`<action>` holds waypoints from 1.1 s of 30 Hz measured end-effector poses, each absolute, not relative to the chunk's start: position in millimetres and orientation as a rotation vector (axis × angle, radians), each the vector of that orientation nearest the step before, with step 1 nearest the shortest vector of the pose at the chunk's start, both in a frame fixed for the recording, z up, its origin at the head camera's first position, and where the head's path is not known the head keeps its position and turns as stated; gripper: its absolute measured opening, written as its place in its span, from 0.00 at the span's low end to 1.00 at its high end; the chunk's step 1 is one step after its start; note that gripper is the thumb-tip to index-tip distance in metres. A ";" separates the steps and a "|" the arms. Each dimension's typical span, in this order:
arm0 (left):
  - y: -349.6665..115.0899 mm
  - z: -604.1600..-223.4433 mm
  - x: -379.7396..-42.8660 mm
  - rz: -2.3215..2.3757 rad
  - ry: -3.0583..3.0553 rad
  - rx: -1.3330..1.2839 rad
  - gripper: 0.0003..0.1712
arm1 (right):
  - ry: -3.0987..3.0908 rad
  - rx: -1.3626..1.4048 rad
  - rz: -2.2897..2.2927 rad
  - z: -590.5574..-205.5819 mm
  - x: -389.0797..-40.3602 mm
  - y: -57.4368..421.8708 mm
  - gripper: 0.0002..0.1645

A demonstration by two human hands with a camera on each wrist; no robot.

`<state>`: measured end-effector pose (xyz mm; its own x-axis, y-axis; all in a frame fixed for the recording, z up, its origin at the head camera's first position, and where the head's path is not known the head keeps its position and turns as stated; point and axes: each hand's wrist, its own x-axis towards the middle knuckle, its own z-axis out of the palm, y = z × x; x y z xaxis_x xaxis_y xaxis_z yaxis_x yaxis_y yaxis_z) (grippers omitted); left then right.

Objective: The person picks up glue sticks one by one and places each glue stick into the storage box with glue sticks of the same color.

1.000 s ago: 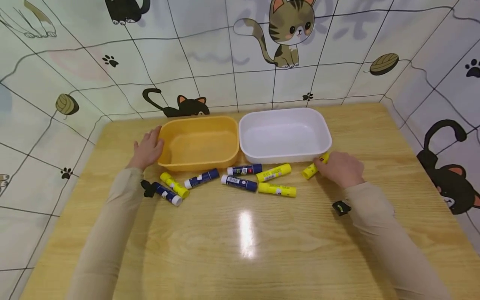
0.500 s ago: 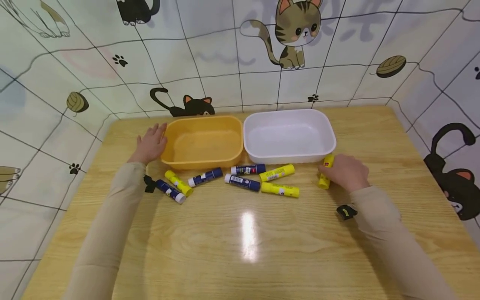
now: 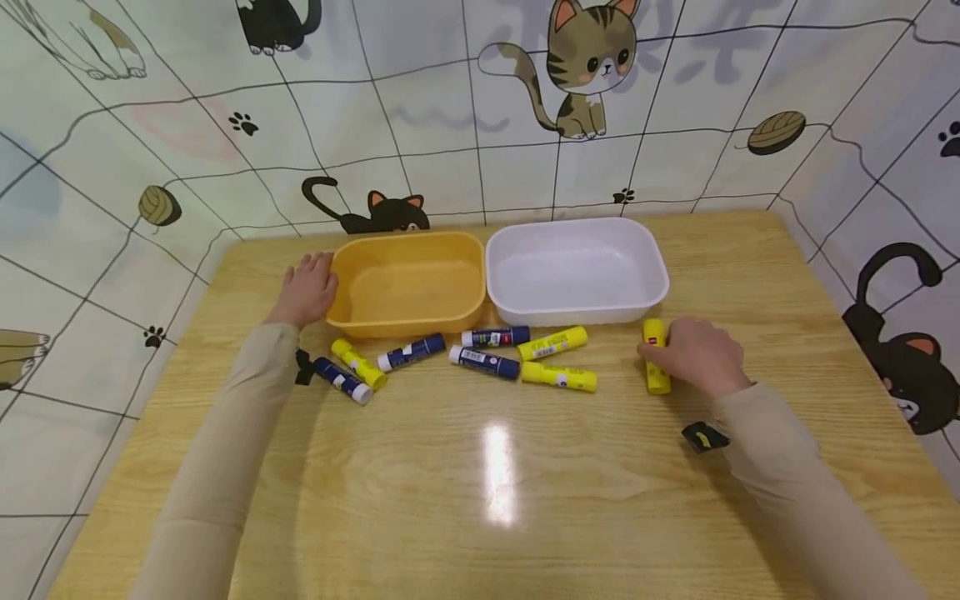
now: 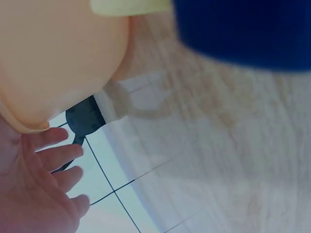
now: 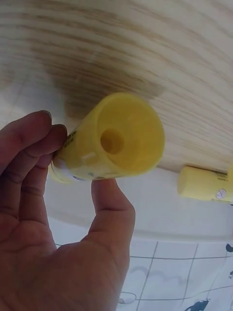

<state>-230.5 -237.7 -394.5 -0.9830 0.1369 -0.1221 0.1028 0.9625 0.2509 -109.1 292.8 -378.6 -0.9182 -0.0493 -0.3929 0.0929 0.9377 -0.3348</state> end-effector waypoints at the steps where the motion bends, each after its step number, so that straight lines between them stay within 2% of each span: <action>1: -237.6 -393.6 -231.2 0.362 2.969 0.186 0.31 | 2.692 0.023 -0.490 -377.6 -108.1 292.3 0.26; 10: -234.0 -372.7 -235.8 0.403 2.896 0.266 0.24 | 2.712 -0.046 -0.493 -374.7 -99.4 290.1 0.24; 25: -244.2 -381.9 -246.0 0.469 2.859 0.266 0.26 | 2.702 -0.054 -0.495 -378.3 -83.0 283.7 0.23; 33: -241.6 -387.8 -250.2 0.336 2.919 0.291 0.29 | 2.737 -0.077 -0.471 -377.3 -78.2 279.0 0.22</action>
<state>-250.2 -241.6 -387.8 -0.9630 0.2147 -0.1630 0.1719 0.9550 0.2417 -78.2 279.0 -377.3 -0.9331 -0.1132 -0.3414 0.0075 0.9428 -0.3332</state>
